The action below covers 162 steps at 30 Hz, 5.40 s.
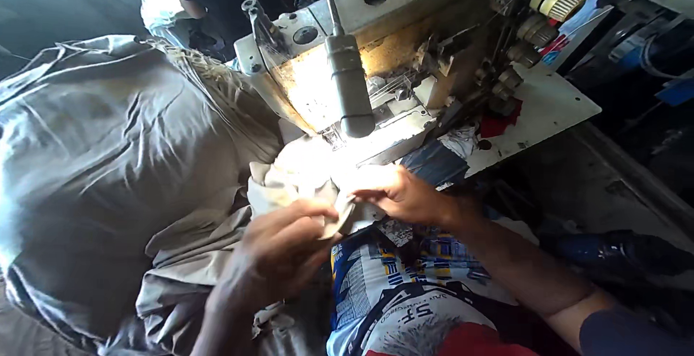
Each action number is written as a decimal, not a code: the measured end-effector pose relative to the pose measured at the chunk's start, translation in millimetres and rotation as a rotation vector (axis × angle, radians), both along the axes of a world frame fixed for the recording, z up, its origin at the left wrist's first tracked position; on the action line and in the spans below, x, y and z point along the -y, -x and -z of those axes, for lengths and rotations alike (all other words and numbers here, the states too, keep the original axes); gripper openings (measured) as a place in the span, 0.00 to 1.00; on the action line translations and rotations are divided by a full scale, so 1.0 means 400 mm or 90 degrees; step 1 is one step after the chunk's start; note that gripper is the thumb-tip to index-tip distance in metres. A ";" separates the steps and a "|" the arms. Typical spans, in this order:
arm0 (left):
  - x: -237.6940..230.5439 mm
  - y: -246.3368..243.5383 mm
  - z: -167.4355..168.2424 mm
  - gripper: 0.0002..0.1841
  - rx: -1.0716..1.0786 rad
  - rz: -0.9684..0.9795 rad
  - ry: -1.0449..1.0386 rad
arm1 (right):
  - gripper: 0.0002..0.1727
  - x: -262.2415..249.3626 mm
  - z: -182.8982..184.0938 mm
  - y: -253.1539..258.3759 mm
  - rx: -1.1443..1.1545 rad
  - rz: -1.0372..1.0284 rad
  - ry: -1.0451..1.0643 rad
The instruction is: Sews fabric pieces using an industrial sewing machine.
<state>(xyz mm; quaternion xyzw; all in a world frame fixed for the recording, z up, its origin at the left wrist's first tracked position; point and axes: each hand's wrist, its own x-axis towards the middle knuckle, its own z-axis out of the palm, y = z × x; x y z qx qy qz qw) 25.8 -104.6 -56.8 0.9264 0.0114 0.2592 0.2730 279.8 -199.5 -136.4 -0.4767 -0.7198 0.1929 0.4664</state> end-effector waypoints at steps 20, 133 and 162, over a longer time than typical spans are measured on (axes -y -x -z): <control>0.004 -0.062 0.136 0.10 -0.140 -0.255 -0.390 | 0.05 0.090 0.101 0.055 -0.271 0.134 -0.020; -0.180 -0.082 0.094 0.07 -0.104 -0.167 -0.445 | 0.05 0.008 0.083 0.034 -0.286 0.134 -0.015; -0.202 -0.069 -0.010 0.12 -0.193 -0.105 -0.309 | 0.06 -0.075 0.063 0.027 -0.228 0.165 -0.041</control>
